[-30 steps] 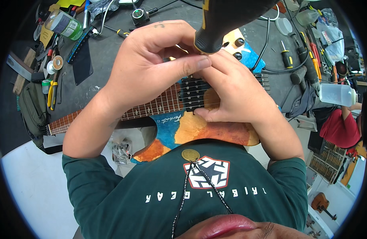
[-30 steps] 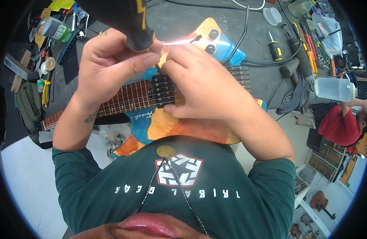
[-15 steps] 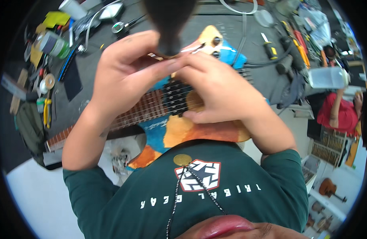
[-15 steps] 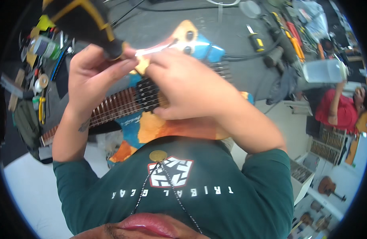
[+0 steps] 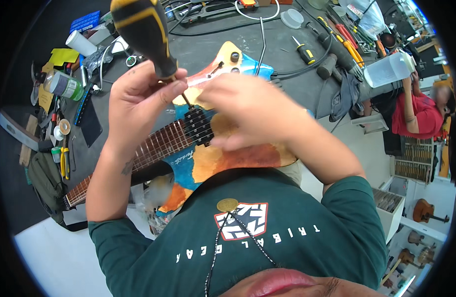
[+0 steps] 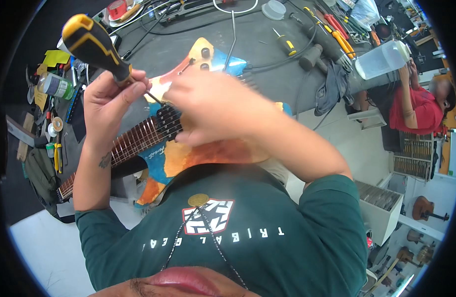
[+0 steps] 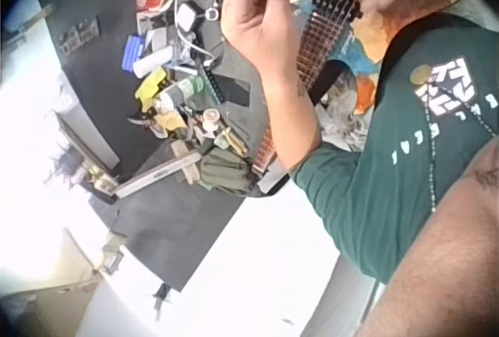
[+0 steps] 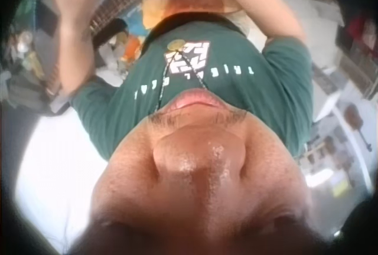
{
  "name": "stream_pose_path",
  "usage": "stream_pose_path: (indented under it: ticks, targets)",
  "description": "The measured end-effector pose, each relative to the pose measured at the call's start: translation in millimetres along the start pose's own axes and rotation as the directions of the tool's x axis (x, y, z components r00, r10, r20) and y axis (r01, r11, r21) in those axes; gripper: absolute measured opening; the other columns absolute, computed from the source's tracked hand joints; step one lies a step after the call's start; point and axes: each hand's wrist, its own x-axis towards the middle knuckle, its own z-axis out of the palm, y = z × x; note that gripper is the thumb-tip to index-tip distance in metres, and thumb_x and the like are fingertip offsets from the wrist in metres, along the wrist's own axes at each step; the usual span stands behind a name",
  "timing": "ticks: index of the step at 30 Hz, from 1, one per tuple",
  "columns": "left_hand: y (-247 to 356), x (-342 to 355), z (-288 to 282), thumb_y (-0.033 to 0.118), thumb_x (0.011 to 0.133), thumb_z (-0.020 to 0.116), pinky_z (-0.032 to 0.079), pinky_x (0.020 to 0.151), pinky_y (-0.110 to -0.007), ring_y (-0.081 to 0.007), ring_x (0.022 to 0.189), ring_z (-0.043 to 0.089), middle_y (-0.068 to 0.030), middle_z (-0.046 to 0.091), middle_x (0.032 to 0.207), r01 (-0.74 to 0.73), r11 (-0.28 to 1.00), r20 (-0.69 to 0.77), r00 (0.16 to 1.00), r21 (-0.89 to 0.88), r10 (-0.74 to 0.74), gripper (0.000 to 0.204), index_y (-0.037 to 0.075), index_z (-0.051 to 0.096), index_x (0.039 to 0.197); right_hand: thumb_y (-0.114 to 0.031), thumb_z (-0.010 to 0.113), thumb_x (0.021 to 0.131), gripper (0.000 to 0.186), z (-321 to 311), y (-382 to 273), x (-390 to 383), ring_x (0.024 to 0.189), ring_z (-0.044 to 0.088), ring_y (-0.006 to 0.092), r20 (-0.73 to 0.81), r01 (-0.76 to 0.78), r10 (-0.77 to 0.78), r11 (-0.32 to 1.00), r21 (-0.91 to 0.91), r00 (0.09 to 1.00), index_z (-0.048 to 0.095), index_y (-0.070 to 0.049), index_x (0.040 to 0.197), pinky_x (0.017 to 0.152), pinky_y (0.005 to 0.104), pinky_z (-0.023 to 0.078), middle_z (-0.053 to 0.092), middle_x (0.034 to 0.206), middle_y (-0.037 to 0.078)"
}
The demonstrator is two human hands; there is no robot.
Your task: The person works on an electric guitar by adjusting components in the back cavity and then using a screwdriver to tighten or adjust the pickups and bridge area on the front.
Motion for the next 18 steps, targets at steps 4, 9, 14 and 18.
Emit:
stream_pose_path:
  ticks: [4, 9, 14, 18]
  targets:
    - [19.9, -0.1, -10.7, 0.004, 0.111, 0.077, 0.066, 0.093, -0.033, -0.0159, 0.106, 0.079, -0.0088, 0.08, 0.117, -0.164, 0.985, -0.063, 0.985, -0.056, 0.161, 0.018, -0.003, 0.075, 0.128, -0.023, 0.088, 0.093, 0.035, -62.5, 66.2, -25.4, 0.104, 0.08, 0.035, -0.431, -0.393, 0.318, 0.915, -0.094, 0.844, 0.079, -0.004, 0.121, 0.093, 0.0461, 0.063, 0.082, 0.109, 0.017]
    - [54.2, -19.0, -29.6, 0.02, 0.126, 0.05, 0.071, 0.099, -0.044, -0.0286, 0.107, 0.083, -0.0187, 0.08, 0.115, -0.246, 0.955, -0.038, 0.969, -0.164, 0.243, 0.025, 0.006, 0.055, 0.146, -0.024, 0.082, 0.099, 0.027, -62.0, 166.0, -66.6, 0.118, 0.076, 0.0368, -0.217, -0.466, 0.436, 0.619, -0.633, 0.874, 0.085, -0.011, 0.123, 0.102, 0.0516, 0.058, 0.084, 0.109, 0.011]
    - [60.9, -79.3, -30.6, 0.019, 0.127, 0.044, 0.069, 0.104, -0.059, -0.0356, 0.115, 0.078, -0.019, 0.071, 0.119, -0.289, 0.926, -0.224, 0.945, -0.241, 0.237, 0.028, 0.011, 0.049, 0.153, -0.023, 0.08, 0.1, 0.021, -54.2, 192.3, -67.8, 0.118, 0.075, 0.033, -0.067, -0.402, 0.486, 0.628, -0.667, 0.871, 0.087, -0.013, 0.117, 0.104, 0.0531, 0.055, 0.083, 0.106, 0.009]
    - [63.4, -124.3, -27.3, 0.018, 0.126, 0.045, 0.068, 0.106, -0.062, -0.0352, 0.117, 0.076, -0.0167, 0.069, 0.119, -0.293, 0.91, -0.368, 0.913, -0.293, 0.175, 0.032, 0.013, 0.049, 0.158, -0.021, 0.078, 0.1, 0.018, -60.2, 190.2, -64.4, 0.113, 0.076, 0.0343, -0.036, -0.329, 0.417, 0.657, -0.678, 0.908, 0.085, -0.012, 0.114, 0.098, 0.0544, 0.056, 0.081, 0.105, 0.011]
